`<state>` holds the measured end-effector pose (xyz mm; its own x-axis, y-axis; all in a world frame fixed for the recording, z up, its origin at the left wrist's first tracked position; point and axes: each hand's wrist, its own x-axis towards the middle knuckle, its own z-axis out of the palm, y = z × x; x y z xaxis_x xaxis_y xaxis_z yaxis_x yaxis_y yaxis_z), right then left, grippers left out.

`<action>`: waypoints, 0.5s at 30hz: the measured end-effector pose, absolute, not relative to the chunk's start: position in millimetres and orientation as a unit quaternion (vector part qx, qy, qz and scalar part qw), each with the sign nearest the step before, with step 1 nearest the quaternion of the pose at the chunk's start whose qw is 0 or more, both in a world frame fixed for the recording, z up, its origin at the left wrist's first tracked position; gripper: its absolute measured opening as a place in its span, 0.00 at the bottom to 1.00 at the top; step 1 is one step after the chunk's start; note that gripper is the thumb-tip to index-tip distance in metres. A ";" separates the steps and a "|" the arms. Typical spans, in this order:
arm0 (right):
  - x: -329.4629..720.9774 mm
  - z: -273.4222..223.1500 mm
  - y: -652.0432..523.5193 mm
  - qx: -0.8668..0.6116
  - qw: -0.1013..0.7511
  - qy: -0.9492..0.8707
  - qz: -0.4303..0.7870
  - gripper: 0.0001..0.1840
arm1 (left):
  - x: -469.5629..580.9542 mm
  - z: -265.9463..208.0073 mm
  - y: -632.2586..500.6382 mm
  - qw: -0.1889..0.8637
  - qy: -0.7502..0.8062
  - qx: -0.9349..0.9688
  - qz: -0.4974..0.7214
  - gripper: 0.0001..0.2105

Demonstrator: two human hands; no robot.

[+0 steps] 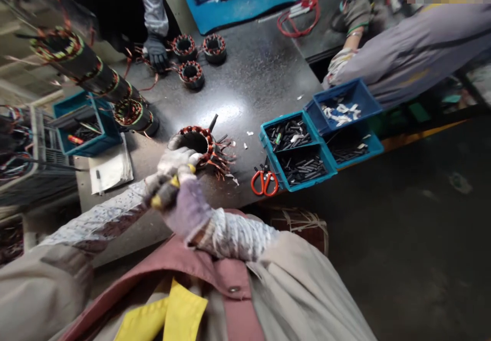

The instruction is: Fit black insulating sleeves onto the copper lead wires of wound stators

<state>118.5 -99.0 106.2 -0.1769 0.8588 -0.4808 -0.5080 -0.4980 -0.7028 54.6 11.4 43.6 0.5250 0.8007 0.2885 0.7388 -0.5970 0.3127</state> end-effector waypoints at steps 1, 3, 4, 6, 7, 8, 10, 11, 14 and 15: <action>131.5 106.4 -109.1 -0.462 0.422 -0.219 0.748 0.20 | 54.5 46.3 6.9 0.074 0.444 0.870 0.203 0.10; 174.6 109.6 -122.8 -0.519 0.364 -0.287 0.718 0.20 | 57.7 53.4 -4.2 0.071 0.455 0.861 0.217 0.17; 199.7 114.4 -121.3 -0.565 0.370 -0.342 0.653 0.21 | 61.3 57.0 -9.3 0.070 0.463 0.854 0.228 0.21; 241.4 130.9 -94.0 -0.623 0.476 -0.436 0.442 0.23 | 71.9 63.2 -15.5 0.085 0.485 0.840 0.228 0.27; 253.3 140.5 -68.5 -0.633 0.506 -0.451 0.374 0.22 | 77.7 65.0 -16.1 0.100 0.495 0.836 0.217 0.28; 257.7 148.9 -37.5 -0.637 0.535 -0.443 0.334 0.21 | 83.1 65.8 -15.1 0.112 0.499 0.834 0.205 0.27; 245.3 158.4 29.5 -0.638 0.561 -0.424 0.313 0.20 | 90.6 64.1 -10.7 0.119 0.494 0.840 0.189 0.24; 231.2 158.6 59.0 -0.637 0.548 -0.436 0.322 0.20 | 92.3 62.1 -8.2 0.113 0.487 0.845 0.189 0.24; 180.3 146.0 108.3 -0.611 0.450 -0.544 0.358 0.14 | 91.1 56.2 -3.8 0.090 0.457 0.864 0.191 0.23; 166.6 140.1 111.2 -0.590 0.411 -0.596 0.357 0.12 | 89.9 55.1 -3.4 0.089 0.451 0.867 0.191 0.23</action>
<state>166.6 111.2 140.1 0.0345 0.9970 0.0697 0.4105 0.0495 -0.9105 89.9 -3.4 55.1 0.5203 0.8164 0.2506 0.7486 -0.5772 0.3263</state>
